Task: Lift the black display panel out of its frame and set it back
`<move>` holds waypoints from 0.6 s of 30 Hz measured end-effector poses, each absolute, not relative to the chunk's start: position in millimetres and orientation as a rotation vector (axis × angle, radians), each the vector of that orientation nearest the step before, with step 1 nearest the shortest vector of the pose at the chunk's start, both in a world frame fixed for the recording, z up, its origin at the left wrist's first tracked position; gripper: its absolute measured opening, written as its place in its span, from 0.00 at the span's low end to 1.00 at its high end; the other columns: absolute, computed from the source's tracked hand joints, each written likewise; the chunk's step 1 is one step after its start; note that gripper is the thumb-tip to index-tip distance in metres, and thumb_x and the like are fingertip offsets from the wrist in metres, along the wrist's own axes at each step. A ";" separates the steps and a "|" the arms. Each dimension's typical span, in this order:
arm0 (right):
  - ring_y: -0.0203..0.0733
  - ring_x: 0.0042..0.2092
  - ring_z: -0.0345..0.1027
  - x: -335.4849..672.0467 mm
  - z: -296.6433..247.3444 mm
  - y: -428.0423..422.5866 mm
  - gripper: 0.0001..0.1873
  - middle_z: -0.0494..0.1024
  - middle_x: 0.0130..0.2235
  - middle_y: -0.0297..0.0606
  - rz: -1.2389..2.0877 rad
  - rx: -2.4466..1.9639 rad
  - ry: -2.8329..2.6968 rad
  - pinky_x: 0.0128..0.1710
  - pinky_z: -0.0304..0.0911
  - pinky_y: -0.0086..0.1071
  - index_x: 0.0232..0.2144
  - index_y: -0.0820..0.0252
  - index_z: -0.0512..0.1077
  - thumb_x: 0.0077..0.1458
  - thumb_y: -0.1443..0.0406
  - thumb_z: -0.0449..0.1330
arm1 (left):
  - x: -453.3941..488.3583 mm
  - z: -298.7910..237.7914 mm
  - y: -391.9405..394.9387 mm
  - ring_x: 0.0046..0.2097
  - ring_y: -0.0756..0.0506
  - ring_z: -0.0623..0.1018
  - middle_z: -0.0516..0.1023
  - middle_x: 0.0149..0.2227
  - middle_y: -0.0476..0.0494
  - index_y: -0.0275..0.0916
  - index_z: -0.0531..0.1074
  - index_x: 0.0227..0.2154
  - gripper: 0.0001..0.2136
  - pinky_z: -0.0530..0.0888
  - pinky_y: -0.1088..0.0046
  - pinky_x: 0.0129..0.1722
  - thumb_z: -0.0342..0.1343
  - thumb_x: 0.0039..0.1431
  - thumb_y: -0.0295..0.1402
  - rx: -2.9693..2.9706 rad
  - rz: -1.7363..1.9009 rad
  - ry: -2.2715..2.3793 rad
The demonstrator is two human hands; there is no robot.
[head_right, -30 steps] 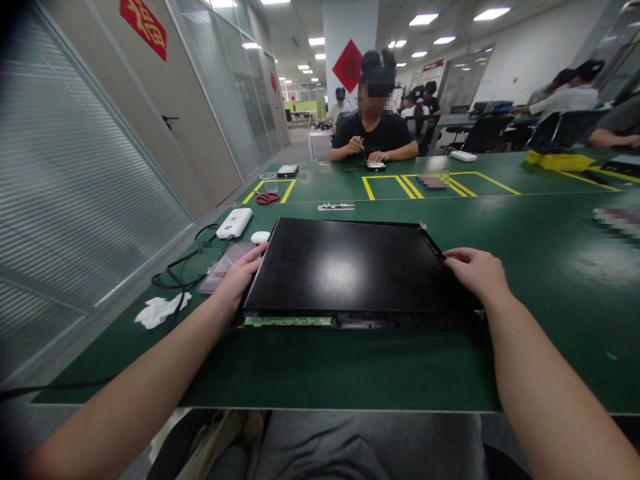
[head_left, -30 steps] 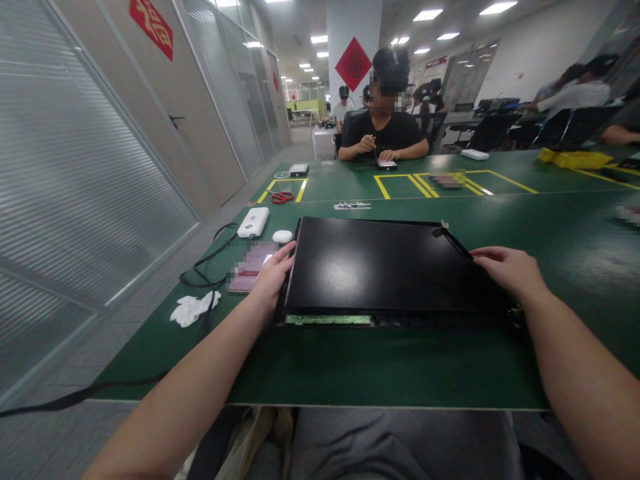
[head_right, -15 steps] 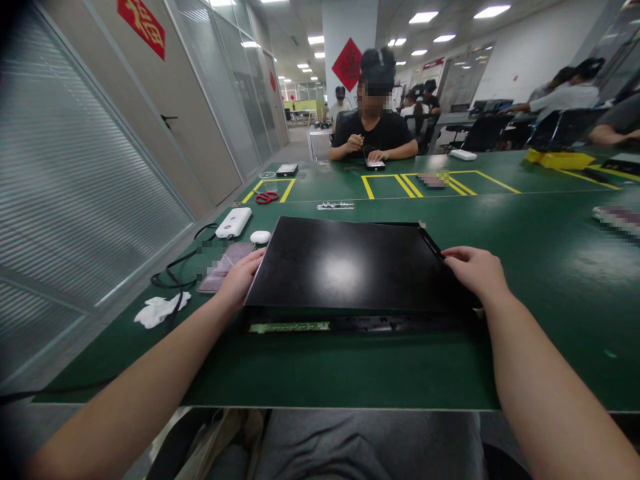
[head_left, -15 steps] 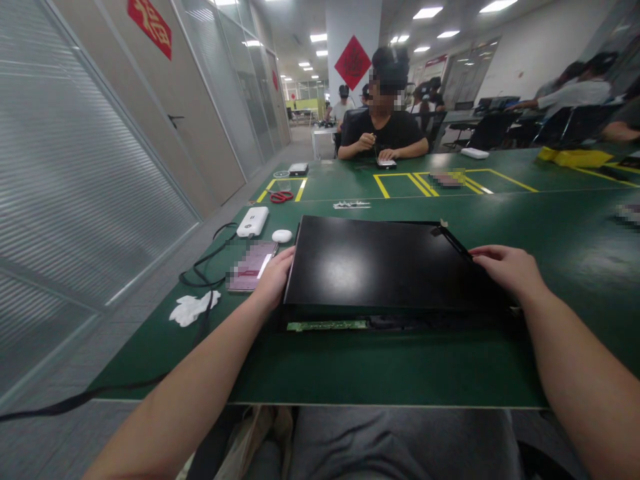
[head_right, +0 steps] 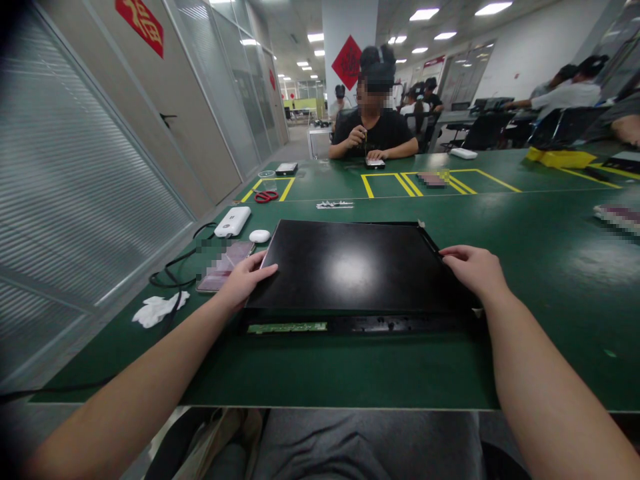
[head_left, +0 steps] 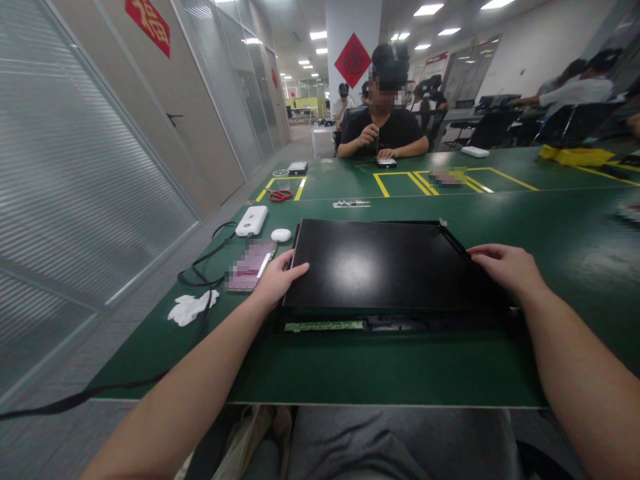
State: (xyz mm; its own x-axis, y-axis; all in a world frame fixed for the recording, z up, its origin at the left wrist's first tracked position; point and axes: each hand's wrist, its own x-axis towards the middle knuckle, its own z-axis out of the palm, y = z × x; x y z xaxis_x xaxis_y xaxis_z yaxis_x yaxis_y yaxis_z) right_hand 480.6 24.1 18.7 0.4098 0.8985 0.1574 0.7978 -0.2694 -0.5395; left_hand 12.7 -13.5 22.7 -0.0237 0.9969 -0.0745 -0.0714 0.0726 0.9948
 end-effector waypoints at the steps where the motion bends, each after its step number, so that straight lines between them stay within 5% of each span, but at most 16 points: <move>1: 0.49 0.41 0.75 479.8 19.0 24.2 0.14 0.83 0.34 0.37 0.241 -2.124 -1.440 0.46 0.67 0.41 0.32 0.51 0.83 0.44 0.58 0.61 | 12.7 22.4 -13.4 0.46 0.36 0.82 0.84 0.43 0.40 0.38 0.77 0.48 0.29 0.76 0.54 0.51 0.73 0.39 0.39 1.092 1.205 1.209; 6: 0.48 0.43 0.75 476.0 19.8 24.1 0.15 0.83 0.37 0.37 0.301 -2.115 -1.443 0.49 0.66 0.39 0.35 0.53 0.83 0.44 0.60 0.61 | 10.4 18.8 -10.4 0.58 0.31 0.76 0.79 0.53 0.35 0.38 0.77 0.47 0.28 0.72 0.51 0.58 0.72 0.41 0.40 1.160 1.224 1.230; 11: 0.47 0.44 0.75 478.0 16.6 27.2 0.19 0.83 0.38 0.38 0.343 -2.112 -1.447 0.50 0.66 0.38 0.41 0.55 0.81 0.46 0.60 0.61 | 5.0 19.7 -7.4 0.71 0.29 0.57 0.56 0.71 0.36 0.39 0.80 0.45 0.23 0.58 0.54 0.68 0.70 0.44 0.40 1.371 1.276 1.399; 18: 0.51 0.47 0.75 482.1 9.7 32.1 0.21 0.83 0.45 0.44 0.347 -2.096 -1.363 0.51 0.66 0.41 0.45 0.57 0.80 0.51 0.55 0.59 | 2.9 22.5 -8.1 0.72 0.30 0.53 0.47 0.72 0.35 0.37 0.75 0.54 0.31 0.58 0.57 0.69 0.69 0.48 0.46 1.580 1.335 1.281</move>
State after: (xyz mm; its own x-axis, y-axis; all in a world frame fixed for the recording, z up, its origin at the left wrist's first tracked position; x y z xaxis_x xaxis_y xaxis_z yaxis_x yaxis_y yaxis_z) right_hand 482.1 32.1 9.7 0.4364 0.8936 0.1054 0.7346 -0.2862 -0.6152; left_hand 2.9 -8.1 22.5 -0.0175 0.9587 0.2840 0.2444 -0.2713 0.9310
